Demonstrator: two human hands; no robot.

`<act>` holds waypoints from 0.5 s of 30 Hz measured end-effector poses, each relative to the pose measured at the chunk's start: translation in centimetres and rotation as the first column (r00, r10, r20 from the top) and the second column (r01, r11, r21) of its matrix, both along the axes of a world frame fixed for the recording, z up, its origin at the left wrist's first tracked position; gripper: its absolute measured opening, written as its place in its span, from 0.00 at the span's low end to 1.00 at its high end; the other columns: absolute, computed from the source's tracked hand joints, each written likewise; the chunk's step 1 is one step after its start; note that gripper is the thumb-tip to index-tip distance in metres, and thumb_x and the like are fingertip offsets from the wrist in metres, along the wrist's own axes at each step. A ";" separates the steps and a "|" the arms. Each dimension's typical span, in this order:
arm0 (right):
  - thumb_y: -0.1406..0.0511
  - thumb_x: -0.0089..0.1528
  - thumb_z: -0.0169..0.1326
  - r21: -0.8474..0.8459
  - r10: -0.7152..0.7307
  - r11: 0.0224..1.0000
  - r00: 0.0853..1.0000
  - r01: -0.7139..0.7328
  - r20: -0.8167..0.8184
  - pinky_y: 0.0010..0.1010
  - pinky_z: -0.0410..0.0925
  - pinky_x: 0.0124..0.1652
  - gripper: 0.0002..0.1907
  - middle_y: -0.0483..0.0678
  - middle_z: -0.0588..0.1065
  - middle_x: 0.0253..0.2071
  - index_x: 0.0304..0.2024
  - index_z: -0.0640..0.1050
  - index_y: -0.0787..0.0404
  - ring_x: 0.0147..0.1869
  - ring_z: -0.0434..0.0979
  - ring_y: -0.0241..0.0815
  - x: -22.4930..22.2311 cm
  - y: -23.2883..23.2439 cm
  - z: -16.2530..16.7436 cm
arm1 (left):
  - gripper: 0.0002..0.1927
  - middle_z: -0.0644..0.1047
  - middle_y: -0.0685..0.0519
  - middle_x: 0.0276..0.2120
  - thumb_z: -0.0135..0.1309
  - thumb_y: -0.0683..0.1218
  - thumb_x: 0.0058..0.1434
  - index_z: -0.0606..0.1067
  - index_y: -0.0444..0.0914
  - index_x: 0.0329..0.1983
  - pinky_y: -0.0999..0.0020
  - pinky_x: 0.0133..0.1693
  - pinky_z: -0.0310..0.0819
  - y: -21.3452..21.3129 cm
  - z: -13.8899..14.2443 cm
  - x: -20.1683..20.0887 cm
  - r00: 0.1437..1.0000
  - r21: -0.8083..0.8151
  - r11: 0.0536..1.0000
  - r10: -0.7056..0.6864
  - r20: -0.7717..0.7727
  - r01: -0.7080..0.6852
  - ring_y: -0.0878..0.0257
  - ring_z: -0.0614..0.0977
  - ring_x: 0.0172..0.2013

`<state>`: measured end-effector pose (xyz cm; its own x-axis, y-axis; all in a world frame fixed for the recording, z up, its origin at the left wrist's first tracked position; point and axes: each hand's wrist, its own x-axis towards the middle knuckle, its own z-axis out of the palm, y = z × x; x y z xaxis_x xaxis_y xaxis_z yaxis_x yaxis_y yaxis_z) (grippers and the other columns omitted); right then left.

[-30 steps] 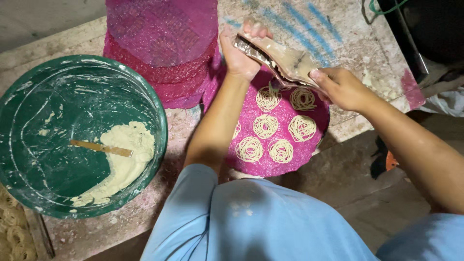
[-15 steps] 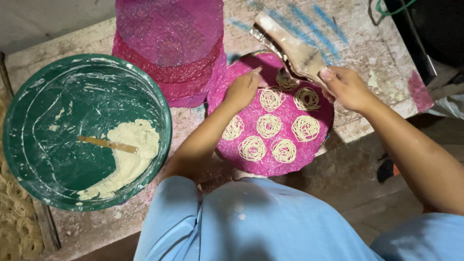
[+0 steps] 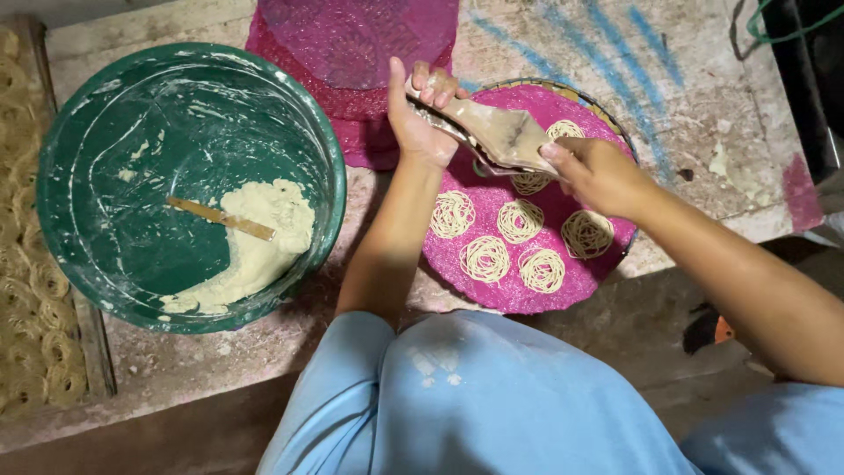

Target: The person uses a manual noodle press to extrude dough into thin strands, forming small circular nests on a pink mat. The person repeatedly scoops dough from a green basin, presses it through the tool, and arranges the resulting noodles on the mat.

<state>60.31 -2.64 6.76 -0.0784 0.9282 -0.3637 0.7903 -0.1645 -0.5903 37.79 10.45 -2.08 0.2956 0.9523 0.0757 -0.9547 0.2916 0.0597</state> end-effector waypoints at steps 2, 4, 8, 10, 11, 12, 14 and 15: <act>0.45 0.70 0.37 -0.013 0.006 1.000 1.000 -0.006 0.006 0.38 0.70 0.32 0.31 0.49 0.75 0.21 0.40 0.78 0.64 0.25 0.76 0.43 -1.3 0.1 0.4 | 0.27 0.61 0.61 0.19 0.40 0.65 0.73 0.63 0.46 0.24 0.63 0.39 0.68 0.3 -0.8 -0.5 0.999 0.029 1.000 -0.005 0.031 0.004 0.67 0.65 0.23; 0.45 0.70 0.37 -0.090 -0.010 0.996 0.999 0.014 0.039 0.39 0.72 0.34 0.33 0.50 0.75 0.21 0.39 0.79 0.65 0.25 0.77 0.44 -1.5 0.2 1.0 | 0.27 0.60 0.61 0.16 0.39 0.66 0.72 0.62 0.46 0.22 0.63 0.36 0.67 0.0 -1.3 -0.3 0.999 -0.099 0.995 0.032 -0.028 -0.035 0.66 0.64 0.20; 0.44 0.71 0.37 -0.152 0.005 0.988 0.987 0.019 0.158 0.40 0.72 0.36 0.36 0.52 0.76 0.21 0.38 0.80 0.68 0.27 0.79 0.46 -0.4 0.9 2.5 | 0.25 0.59 0.61 0.15 0.37 0.63 0.70 0.60 0.46 0.20 0.62 0.35 0.64 -0.4 -1.3 1.4 0.998 -0.294 0.954 0.060 -0.028 -0.065 0.65 0.62 0.19; 0.44 0.71 0.37 -0.050 0.014 0.999 0.983 -0.005 0.183 0.41 0.71 0.36 0.35 0.51 0.76 0.22 0.39 0.80 0.67 0.28 0.78 0.45 -0.4 1.2 2.6 | 0.25 0.58 0.60 0.15 0.36 0.63 0.69 0.60 0.46 0.20 0.62 0.33 0.63 0.5 -0.7 1.7 0.996 -0.257 0.962 0.080 -0.043 -0.088 0.65 0.62 0.19; 0.44 0.71 0.38 0.007 0.013 1.000 0.985 -0.014 0.174 0.41 0.70 0.36 0.35 0.51 0.76 0.22 0.40 0.80 0.67 0.28 0.78 0.45 -0.6 1.3 2.6 | 0.25 0.58 0.60 0.15 0.36 0.63 0.69 0.60 0.46 0.20 0.62 0.33 0.63 1.0 -0.4 1.6 0.995 -0.237 0.966 0.090 -0.050 -0.099 0.65 0.62 0.19; 0.44 0.71 0.38 0.065 0.013 0.998 0.986 -0.024 0.165 0.42 0.69 0.36 0.34 0.50 0.76 0.23 0.40 0.80 0.66 0.29 0.77 0.45 -1.0 1.4 2.3 | 0.26 0.58 0.60 0.15 0.36 0.64 0.69 0.61 0.46 0.20 0.62 0.33 0.62 1.4 -0.2 1.2 0.995 -0.207 0.973 0.092 -0.040 -0.099 0.65 0.61 0.19; 0.45 0.70 0.39 0.035 0.012 0.999 0.999 -0.014 0.051 0.42 0.70 0.34 0.32 0.52 0.75 0.22 0.42 0.79 0.66 0.28 0.77 0.47 -1.7 1.3 2.0 | 0.26 0.57 0.61 0.15 0.36 0.64 0.69 0.61 0.45 0.21 0.63 0.32 0.62 1.8 -0.1 0.3 0.995 -0.147 0.985 0.091 -0.026 -0.094 0.66 0.61 0.19; 0.46 0.70 0.39 0.018 0.009 1.000 1.000 -0.009 -0.008 0.42 0.71 0.34 0.31 0.53 0.75 0.22 0.43 0.79 0.66 0.27 0.77 0.48 -2.0 1.2 1.8 | 0.26 0.57 0.61 0.14 0.35 0.64 0.68 0.61 0.45 0.20 0.63 0.32 0.62 1.8 -0.2 0.1 0.996 -0.170 0.982 0.082 -0.043 -0.089 0.65 0.61 0.18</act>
<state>58.32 -1.39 8.53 -0.0898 0.9339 -0.3461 0.7868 -0.1466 -0.5996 37.91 12.20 -2.24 0.2121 0.9721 -0.0996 -0.9747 0.2179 0.0505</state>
